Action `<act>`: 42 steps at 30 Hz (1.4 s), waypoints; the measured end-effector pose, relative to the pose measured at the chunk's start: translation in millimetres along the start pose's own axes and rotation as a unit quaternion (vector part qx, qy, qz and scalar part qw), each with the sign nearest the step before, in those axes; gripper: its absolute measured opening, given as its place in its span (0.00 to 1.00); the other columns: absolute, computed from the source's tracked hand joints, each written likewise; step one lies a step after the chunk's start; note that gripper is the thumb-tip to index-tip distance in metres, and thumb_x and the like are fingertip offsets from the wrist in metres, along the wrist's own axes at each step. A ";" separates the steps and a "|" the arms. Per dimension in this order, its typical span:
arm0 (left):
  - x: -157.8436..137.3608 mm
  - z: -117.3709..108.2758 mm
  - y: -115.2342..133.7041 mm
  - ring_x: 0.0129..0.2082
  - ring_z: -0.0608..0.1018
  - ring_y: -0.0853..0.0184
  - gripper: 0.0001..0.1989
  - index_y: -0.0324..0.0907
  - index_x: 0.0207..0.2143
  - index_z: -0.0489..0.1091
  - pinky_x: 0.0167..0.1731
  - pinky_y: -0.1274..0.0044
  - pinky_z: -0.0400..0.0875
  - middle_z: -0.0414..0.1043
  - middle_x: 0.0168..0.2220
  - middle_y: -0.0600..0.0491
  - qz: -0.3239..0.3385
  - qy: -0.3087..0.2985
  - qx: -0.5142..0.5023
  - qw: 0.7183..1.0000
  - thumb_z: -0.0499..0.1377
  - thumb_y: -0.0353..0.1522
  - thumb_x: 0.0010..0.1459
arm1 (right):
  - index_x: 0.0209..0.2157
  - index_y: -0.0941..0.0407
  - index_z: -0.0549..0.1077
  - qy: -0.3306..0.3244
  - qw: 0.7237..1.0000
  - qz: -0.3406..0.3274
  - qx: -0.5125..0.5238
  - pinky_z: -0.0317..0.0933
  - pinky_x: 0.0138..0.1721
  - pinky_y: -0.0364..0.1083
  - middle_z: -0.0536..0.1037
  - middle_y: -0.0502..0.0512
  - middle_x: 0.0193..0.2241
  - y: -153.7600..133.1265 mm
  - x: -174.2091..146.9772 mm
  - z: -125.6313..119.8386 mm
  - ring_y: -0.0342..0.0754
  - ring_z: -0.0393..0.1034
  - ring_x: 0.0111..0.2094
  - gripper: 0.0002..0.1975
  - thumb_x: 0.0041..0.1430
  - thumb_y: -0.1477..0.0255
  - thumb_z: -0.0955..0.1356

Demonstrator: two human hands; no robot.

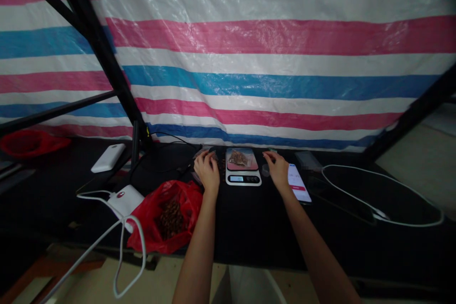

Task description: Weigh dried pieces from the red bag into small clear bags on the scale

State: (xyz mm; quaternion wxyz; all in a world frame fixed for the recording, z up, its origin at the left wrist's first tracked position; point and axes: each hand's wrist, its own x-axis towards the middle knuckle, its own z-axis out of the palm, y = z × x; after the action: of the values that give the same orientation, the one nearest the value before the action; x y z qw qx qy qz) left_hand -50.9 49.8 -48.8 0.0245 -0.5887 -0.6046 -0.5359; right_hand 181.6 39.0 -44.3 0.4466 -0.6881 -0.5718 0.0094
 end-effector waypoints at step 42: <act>-1.9 5.7 -2.9 0.43 0.66 0.60 0.11 0.41 0.36 0.70 0.45 0.69 0.60 0.68 0.40 0.48 -0.014 0.003 0.007 1.000 0.48 0.30 0.55 | 0.29 0.50 0.76 -0.163 0.967 -0.018 -0.196 0.47 0.34 0.47 0.75 0.53 0.32 -41.4 -5.3 24.8 0.50 0.64 0.37 0.06 0.51 0.70 0.66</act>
State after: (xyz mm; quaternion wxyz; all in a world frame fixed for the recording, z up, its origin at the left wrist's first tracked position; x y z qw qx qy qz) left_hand -49.0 53.1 -54.2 0.0224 -0.5783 -0.6166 -0.5338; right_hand 134.6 47.6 -35.9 0.2039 -0.7411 -0.6396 0.0013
